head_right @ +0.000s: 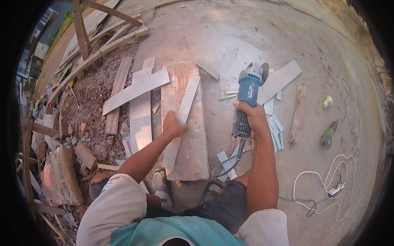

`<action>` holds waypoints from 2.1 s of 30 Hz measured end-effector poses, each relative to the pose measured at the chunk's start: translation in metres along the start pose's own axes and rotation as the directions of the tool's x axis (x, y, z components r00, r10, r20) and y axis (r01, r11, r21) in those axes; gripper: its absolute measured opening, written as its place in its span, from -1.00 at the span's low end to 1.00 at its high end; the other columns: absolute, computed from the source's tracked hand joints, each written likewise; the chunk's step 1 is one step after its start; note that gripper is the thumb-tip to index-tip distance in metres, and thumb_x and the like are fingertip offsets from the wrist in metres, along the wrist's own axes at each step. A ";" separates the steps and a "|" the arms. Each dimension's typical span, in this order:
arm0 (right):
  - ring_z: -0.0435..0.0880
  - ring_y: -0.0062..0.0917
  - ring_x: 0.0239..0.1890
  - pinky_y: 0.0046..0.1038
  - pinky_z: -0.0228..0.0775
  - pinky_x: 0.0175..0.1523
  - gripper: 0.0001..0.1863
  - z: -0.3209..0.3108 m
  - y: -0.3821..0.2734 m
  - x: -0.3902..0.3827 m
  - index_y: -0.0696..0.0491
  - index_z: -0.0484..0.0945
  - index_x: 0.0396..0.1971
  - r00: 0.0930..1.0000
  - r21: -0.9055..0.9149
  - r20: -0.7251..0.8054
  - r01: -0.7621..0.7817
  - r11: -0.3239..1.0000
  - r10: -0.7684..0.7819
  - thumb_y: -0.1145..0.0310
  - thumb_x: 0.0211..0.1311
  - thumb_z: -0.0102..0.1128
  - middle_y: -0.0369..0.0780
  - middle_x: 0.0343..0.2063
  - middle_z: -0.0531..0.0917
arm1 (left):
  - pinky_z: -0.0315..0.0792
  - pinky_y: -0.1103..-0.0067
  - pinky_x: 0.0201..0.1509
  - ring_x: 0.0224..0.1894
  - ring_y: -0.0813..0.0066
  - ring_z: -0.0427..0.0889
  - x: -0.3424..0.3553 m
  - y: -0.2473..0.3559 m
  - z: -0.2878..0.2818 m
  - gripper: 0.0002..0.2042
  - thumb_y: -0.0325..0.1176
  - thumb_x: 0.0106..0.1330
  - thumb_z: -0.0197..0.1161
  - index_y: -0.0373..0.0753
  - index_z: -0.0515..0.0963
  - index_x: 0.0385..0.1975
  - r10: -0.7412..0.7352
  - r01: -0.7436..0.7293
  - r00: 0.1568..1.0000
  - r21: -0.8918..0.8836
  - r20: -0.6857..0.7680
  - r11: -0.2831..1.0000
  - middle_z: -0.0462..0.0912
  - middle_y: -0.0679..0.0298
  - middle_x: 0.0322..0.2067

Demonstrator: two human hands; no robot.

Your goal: The person uses an angle grinder to cut a rectangular notch into a piece of tile, then lifts the tile by hand.

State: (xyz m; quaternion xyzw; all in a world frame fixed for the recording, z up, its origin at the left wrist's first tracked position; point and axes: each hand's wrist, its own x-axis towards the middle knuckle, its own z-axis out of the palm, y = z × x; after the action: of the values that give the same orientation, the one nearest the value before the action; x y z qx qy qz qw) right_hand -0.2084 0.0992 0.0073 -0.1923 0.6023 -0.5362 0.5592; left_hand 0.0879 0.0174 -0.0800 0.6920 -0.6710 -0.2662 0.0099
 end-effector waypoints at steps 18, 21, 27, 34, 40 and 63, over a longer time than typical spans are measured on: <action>0.63 -0.53 -0.60 -0.49 0.54 -0.50 -0.64 -0.001 -0.009 -0.022 0.18 0.52 -0.33 1.000 0.056 -0.021 -0.010 0.998 0.011 0.22 0.05 0.40 -0.21 -0.53 0.61 | 0.29 0.36 0.14 0.01 0.24 0.48 0.080 0.003 -0.037 -0.64 -0.57 0.00 0.25 -0.17 0.44 -0.16 0.834 -0.906 0.265 0.421 0.483 0.043 0.46 0.21 -0.14; 0.65 -0.52 -0.59 -0.48 0.55 -0.48 -0.64 -0.005 -0.009 -0.020 0.19 0.52 -0.33 0.999 0.058 -0.042 0.015 0.998 -0.013 0.22 0.05 0.40 -0.20 -0.53 0.61 | 0.32 0.42 0.12 0.00 0.26 0.49 0.088 0.027 -0.026 -0.68 -0.55 0.05 0.24 -0.17 0.43 -0.17 0.841 -0.918 0.203 0.397 0.502 -0.016 0.46 0.22 -0.14; 0.66 -0.51 -0.59 -0.48 0.56 -0.51 -0.66 0.000 -0.010 -0.017 0.19 0.53 -0.33 0.998 0.060 -0.058 0.020 0.998 -0.016 0.23 0.07 0.38 -0.17 -0.53 0.63 | 0.39 0.39 0.16 0.06 0.19 0.48 0.115 0.029 -0.016 -0.70 -0.53 0.06 0.23 -0.20 0.41 -0.18 0.850 -0.947 0.165 0.323 0.500 -0.006 0.45 0.17 -0.10; 0.65 -0.50 -0.63 -0.50 0.57 -0.52 -0.64 0.012 -0.011 -0.010 0.20 0.53 -0.33 0.998 0.037 -0.058 0.034 0.999 -0.031 0.21 0.08 0.37 -0.15 -0.56 0.64 | 0.38 0.32 0.23 0.21 0.09 0.41 0.138 -0.011 -0.040 -0.62 -0.58 0.04 0.23 -0.19 0.41 -0.09 0.900 -0.941 0.141 0.337 0.412 -0.007 0.40 0.07 0.07; 0.66 -0.51 -0.63 -0.51 0.58 -0.50 -0.60 0.016 -0.010 -0.001 0.21 0.55 -0.34 0.995 0.003 -0.093 0.036 0.999 -0.036 0.14 0.10 0.37 -0.14 -0.56 0.66 | 0.37 0.34 0.18 0.15 0.00 0.44 0.114 -0.053 -0.052 -0.56 -0.60 0.08 0.24 -0.23 0.41 0.02 0.630 -0.592 0.739 0.216 -0.239 0.776 0.45 -0.01 0.04; 0.67 -0.50 -0.60 -0.49 0.58 -0.49 -0.58 0.044 -0.009 -0.002 0.21 0.54 -0.32 0.996 -0.054 -0.088 0.017 0.998 -0.022 0.13 0.08 0.39 -0.13 -0.53 0.65 | 0.48 0.48 -0.01 0.02 0.24 0.54 0.212 -0.104 -0.119 -0.39 -0.27 0.31 0.32 -0.54 0.26 0.22 -0.270 -0.074 0.944 -0.917 -0.191 0.392 0.53 0.00 -0.01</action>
State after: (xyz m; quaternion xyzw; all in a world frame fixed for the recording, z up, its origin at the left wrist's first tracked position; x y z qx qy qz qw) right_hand -0.1728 0.0791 0.0249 -0.1892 0.6386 -0.5334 0.5214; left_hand 0.2205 -0.2106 -0.0921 0.6434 -0.3611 -0.4781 0.4765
